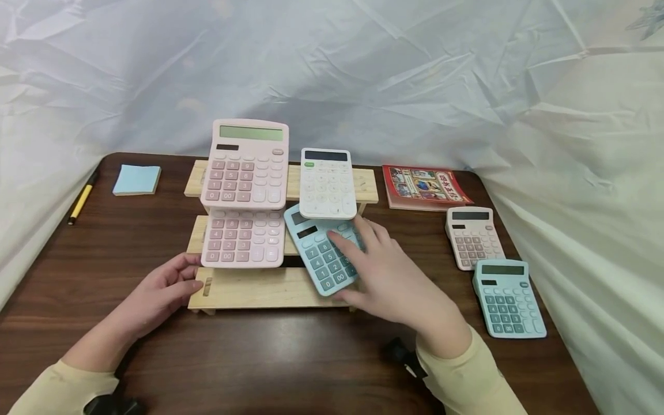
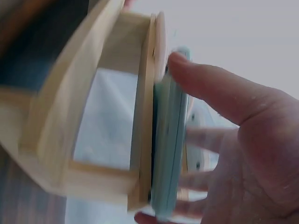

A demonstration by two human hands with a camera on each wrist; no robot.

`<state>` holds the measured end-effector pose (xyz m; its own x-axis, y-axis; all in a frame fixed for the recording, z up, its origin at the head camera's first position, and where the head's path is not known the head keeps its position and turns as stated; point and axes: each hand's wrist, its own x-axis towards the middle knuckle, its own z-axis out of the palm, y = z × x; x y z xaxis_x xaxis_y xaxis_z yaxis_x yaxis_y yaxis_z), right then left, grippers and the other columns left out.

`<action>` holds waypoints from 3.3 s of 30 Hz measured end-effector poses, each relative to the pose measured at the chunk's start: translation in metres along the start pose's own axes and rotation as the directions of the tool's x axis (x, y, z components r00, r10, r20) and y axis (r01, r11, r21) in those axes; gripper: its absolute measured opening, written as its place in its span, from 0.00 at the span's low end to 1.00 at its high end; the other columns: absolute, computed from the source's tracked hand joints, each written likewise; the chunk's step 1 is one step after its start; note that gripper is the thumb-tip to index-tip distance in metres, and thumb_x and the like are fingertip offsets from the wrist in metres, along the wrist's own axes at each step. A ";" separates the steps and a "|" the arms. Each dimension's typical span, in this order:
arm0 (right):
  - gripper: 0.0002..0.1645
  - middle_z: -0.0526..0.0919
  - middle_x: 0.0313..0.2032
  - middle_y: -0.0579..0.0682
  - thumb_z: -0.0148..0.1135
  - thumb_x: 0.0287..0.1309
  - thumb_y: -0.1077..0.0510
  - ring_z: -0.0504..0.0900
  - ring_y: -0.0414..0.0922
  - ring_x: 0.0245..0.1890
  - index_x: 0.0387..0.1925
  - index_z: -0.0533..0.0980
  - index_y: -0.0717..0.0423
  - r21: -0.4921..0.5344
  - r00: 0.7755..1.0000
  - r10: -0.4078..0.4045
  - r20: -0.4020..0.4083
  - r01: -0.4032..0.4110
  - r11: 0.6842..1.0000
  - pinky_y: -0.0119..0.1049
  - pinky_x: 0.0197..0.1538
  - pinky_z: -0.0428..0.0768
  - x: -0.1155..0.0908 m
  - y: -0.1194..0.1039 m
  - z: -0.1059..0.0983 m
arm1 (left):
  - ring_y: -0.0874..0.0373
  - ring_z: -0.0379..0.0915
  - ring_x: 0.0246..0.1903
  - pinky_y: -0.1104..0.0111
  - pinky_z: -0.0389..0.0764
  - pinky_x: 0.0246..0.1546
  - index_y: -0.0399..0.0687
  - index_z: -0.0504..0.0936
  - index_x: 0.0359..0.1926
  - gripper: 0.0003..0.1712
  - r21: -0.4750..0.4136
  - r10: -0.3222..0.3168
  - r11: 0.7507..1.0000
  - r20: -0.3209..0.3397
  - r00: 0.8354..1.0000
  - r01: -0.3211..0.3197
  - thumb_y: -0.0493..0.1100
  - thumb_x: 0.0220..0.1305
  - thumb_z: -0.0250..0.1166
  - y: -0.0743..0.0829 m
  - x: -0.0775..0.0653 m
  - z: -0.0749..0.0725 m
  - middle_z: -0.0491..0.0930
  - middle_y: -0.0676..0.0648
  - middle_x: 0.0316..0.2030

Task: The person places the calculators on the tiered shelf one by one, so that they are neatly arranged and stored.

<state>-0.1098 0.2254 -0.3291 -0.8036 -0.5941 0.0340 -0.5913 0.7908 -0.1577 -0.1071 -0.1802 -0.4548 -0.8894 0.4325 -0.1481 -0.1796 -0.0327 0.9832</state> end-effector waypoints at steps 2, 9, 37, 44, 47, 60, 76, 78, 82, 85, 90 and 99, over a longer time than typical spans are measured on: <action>0.55 0.51 0.72 0.56 0.73 0.48 0.38 0.55 0.56 0.68 0.74 0.55 0.37 0.024 0.999 -0.036 -0.005 0.037 0.999 0.54 0.63 0.65 -0.001 0.007 -0.003 | 0.54 0.77 0.37 0.64 0.81 0.33 0.36 0.62 0.59 0.22 0.006 -0.003 1.000 0.000 1.000 0.003 0.34 0.69 0.58 0.000 0.000 0.000 0.75 0.34 0.44; 0.49 0.56 0.71 0.52 0.76 0.44 0.40 0.54 0.53 0.70 0.68 0.66 0.37 0.055 0.995 -0.090 -0.036 0.092 0.994 0.54 0.65 0.62 -0.003 0.020 -0.009 | 0.53 0.77 0.38 0.64 0.81 0.34 0.36 0.61 0.60 0.22 0.010 -0.013 1.000 0.000 1.000 0.013 0.35 0.69 0.58 0.001 0.000 0.001 0.74 0.33 0.45; 0.34 0.68 0.59 0.59 0.64 0.57 0.38 0.63 0.58 0.60 0.63 0.74 0.43 -0.076 0.951 -0.140 -0.274 0.124 0.989 0.52 0.62 0.61 0.016 -0.006 0.017 | 0.54 0.78 0.38 0.65 0.82 0.34 0.35 0.61 0.59 0.22 0.024 0.007 1.000 -0.003 1.000 -0.007 0.33 0.69 0.57 0.001 0.000 0.000 0.75 0.33 0.44; 0.33 0.69 0.58 0.60 0.65 0.57 0.38 0.63 0.61 0.61 0.63 0.74 0.42 -0.073 0.940 -0.134 -0.315 0.117 0.991 0.51 0.63 0.61 0.020 -0.008 0.022 | 0.55 0.77 0.37 0.65 0.81 0.33 0.36 0.62 0.59 0.22 0.015 0.002 1.000 -0.009 1.000 -0.001 0.34 0.69 0.58 0.001 0.000 0.000 0.75 0.34 0.44; 0.33 0.69 0.58 0.60 0.65 0.57 0.39 0.62 0.60 0.62 0.63 0.73 0.41 -0.076 0.944 -0.124 -0.304 0.106 0.991 0.51 0.64 0.61 0.020 -0.007 0.022 | 0.55 0.77 0.38 0.65 0.81 0.34 0.36 0.62 0.59 0.22 0.008 0.003 1.000 -0.006 1.000 -0.003 0.34 0.69 0.58 0.000 0.000 0.000 0.74 0.34 0.44; 0.34 0.71 0.53 0.56 0.67 0.54 0.38 0.63 0.57 0.61 0.63 0.74 0.40 -0.066 0.950 -0.099 -0.295 0.083 0.994 0.51 0.60 0.64 0.020 0.000 0.020 | 0.54 0.77 0.39 0.64 0.82 0.35 0.36 0.61 0.60 0.22 0.012 -0.009 1.000 -0.006 1.000 0.009 0.35 0.69 0.58 0.000 0.001 0.000 0.74 0.34 0.45; 0.36 0.70 0.49 0.55 0.67 0.56 0.40 0.64 0.56 0.56 0.66 0.70 0.40 -0.079 0.956 -0.146 -0.253 0.130 0.988 0.50 0.58 0.65 0.016 0.008 0.015 | 0.55 0.77 0.35 0.66 0.81 0.30 0.34 0.62 0.58 0.21 -0.002 0.018 1.000 0.001 1.000 -0.018 0.33 0.68 0.58 0.001 0.002 0.002 0.74 0.35 0.42; 0.36 0.70 0.49 0.55 0.68 0.55 0.41 0.64 0.56 0.57 0.66 0.70 0.41 -0.072 0.957 -0.147 -0.252 0.133 0.988 0.51 0.58 0.65 0.015 0.010 0.014 | 0.54 0.77 0.32 0.65 0.80 0.27 0.34 0.62 0.58 0.21 -0.006 0.019 1.000 -0.002 1.000 -0.019 0.33 0.68 0.58 0.001 0.002 0.003 0.74 0.35 0.41; 0.36 0.71 0.50 0.55 0.68 0.55 0.41 0.64 0.55 0.58 0.65 0.72 0.40 -0.061 0.957 -0.143 -0.252 0.132 0.989 0.50 0.59 0.65 0.015 0.010 0.014 | 0.51 0.77 0.31 0.59 0.82 0.27 0.34 0.62 0.57 0.21 -0.019 0.008 1.000 -0.004 1.000 -0.008 0.33 0.68 0.58 -0.001 0.001 0.002 0.74 0.34 0.41; 0.35 0.71 0.51 0.55 0.68 0.55 0.40 0.65 0.55 0.58 0.64 0.72 0.41 -0.054 0.954 -0.148 -0.262 0.138 0.989 0.50 0.58 0.66 0.016 0.011 0.015 | 0.50 0.78 0.32 0.56 0.82 0.27 0.34 0.62 0.57 0.21 -0.022 0.011 1.000 -0.008 1.000 -0.011 0.33 0.68 0.58 -0.001 0.000 0.001 0.74 0.33 0.42; 0.34 0.71 0.50 0.55 0.68 0.55 0.40 0.65 0.55 0.57 0.63 0.73 0.42 -0.054 0.948 -0.156 -0.278 0.147 0.988 0.50 0.56 0.67 0.017 0.012 0.015 | 0.50 0.77 0.32 0.56 0.82 0.27 0.33 0.61 0.57 0.21 -0.030 0.019 0.999 -0.009 1.000 -0.019 0.33 0.68 0.58 -0.002 0.001 0.001 0.74 0.33 0.42; 0.34 0.69 0.60 0.55 0.68 0.56 0.42 0.63 0.55 0.62 0.64 0.73 0.44 -0.051 0.952 -0.135 -0.274 0.125 0.991 0.49 0.63 0.63 0.017 0.016 0.017 | 0.50 0.78 0.29 0.55 0.82 0.27 0.31 0.61 0.57 0.22 0.001 0.035 0.999 -0.029 0.999 -0.035 0.31 0.67 0.59 -0.001 0.001 0.007 0.74 0.34 0.40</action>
<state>-0.1315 0.2253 -0.3474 -0.7038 -0.6321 0.3242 -0.6902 0.7165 -0.1014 -0.1047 -0.1740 -0.4554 -0.9070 0.4048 -0.1162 -0.1477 -0.0472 0.9879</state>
